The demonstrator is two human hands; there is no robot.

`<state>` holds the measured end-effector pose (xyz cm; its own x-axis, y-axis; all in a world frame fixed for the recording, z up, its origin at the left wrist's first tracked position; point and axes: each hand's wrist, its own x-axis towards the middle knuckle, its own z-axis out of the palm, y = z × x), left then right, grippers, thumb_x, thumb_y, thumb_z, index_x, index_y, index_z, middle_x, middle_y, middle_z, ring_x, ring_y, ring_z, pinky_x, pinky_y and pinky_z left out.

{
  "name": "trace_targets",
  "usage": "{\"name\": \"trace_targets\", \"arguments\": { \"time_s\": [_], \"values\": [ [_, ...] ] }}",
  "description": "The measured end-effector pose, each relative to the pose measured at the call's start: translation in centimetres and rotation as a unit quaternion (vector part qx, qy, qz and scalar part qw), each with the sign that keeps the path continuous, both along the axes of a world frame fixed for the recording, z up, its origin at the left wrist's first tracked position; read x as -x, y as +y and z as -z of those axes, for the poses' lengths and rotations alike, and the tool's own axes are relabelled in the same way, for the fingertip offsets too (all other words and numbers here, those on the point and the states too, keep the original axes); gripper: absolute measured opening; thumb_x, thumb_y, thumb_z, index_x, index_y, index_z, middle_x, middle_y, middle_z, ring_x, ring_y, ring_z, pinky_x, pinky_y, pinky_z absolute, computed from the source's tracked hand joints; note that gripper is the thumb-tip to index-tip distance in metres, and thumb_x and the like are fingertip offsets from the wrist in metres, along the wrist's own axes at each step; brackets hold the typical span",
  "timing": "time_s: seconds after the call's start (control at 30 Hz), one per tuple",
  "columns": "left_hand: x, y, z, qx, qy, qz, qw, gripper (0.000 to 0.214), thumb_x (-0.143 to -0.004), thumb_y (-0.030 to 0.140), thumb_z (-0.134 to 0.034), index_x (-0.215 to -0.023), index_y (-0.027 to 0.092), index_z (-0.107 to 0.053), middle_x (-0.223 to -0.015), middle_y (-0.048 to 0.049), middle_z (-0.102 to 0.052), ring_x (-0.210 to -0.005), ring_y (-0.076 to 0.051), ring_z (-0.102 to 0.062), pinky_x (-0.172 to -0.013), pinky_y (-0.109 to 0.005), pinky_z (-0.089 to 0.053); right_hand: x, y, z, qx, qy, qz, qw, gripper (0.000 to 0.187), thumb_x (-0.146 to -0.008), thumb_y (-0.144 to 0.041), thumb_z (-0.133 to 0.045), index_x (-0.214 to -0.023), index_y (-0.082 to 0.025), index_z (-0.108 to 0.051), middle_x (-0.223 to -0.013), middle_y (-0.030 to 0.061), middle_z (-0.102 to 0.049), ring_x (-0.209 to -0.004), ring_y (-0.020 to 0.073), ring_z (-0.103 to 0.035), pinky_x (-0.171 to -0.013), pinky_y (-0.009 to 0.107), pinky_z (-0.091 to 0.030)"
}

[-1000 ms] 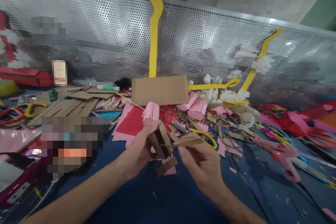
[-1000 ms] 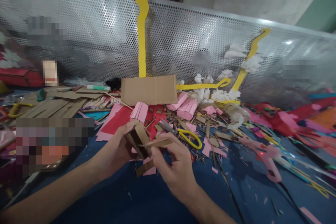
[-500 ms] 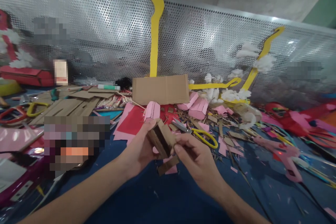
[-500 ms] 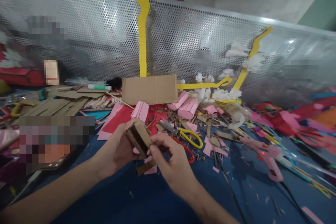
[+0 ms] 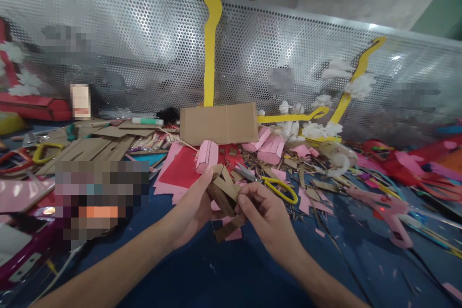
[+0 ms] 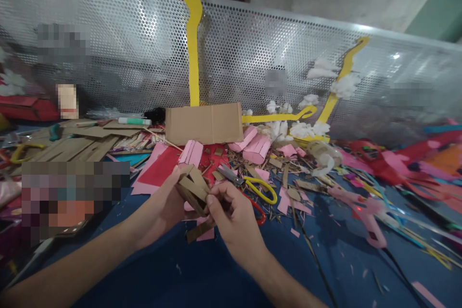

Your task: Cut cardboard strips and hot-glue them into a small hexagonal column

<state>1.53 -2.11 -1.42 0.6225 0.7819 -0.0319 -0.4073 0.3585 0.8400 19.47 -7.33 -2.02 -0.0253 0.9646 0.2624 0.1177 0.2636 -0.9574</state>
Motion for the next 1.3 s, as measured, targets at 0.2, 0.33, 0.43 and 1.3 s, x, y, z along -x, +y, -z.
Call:
{"name": "trace_targets", "arguments": {
  "time_s": [0.2,0.33,0.43,1.3],
  "values": [
    [0.1,-0.1,0.1,-0.03,0.005,-0.013,0.999,0.062,-0.095,0.081,-0.044,-0.105,0.023,-0.066,-0.099,-0.007,-0.074,-0.091,-0.025,-0.069,-0.092,-0.046,-0.056,0.1,0.0,0.0,0.008,0.002,-0.004,1.0,0.028,-0.102,-0.047,-0.062,-0.091,-0.022,-0.059,-0.077,0.0001,-0.064,-0.068,0.0148,-0.061,-0.063,0.025,-0.055],
    [0.2,0.2,0.5,-0.038,0.022,-0.007,0.999,0.062,-0.098,0.079,-0.04,-0.108,0.023,-0.067,-0.102,-0.0075,-0.074,-0.095,-0.025,-0.069,-0.096,-0.049,-0.055,0.1,-0.1,-0.1,0.01,-0.018,-0.002,1.0,0.024,-0.102,-0.043,-0.061,-0.091,-0.022,-0.058,-0.077,0.0002,-0.066,-0.069,0.0162,-0.065,-0.066,0.027,-0.055],
    [0.2,0.5,1.1,-0.031,0.044,0.012,0.998,0.07,-0.098,0.081,-0.033,-0.114,0.022,-0.069,-0.108,-0.01,-0.076,-0.101,-0.027,-0.069,-0.098,-0.049,-0.054,0.1,-0.2,-0.2,0.006,-0.059,0.001,0.998,0.019,-0.102,-0.037,-0.057,-0.09,-0.022,-0.056,-0.076,0.0,-0.066,-0.068,0.0173,-0.067,-0.066,0.029,-0.053],
    [0.4,0.5,0.9,-0.071,0.17,-0.004,0.983,0.062,-0.099,0.061,-0.062,-0.15,0.028,-0.047,-0.085,-0.0044,-0.075,-0.067,-0.023,-0.076,-0.052,-0.032,-0.064,-0.7,0.5,0.0,0.038,-0.009,-0.02,0.999,0.034,-0.099,-0.05,-0.065,-0.081,-0.022,-0.057,-0.065,-0.004,-0.057,-0.058,0.0133,-0.054,-0.059,0.027,-0.048]
  ]
}}
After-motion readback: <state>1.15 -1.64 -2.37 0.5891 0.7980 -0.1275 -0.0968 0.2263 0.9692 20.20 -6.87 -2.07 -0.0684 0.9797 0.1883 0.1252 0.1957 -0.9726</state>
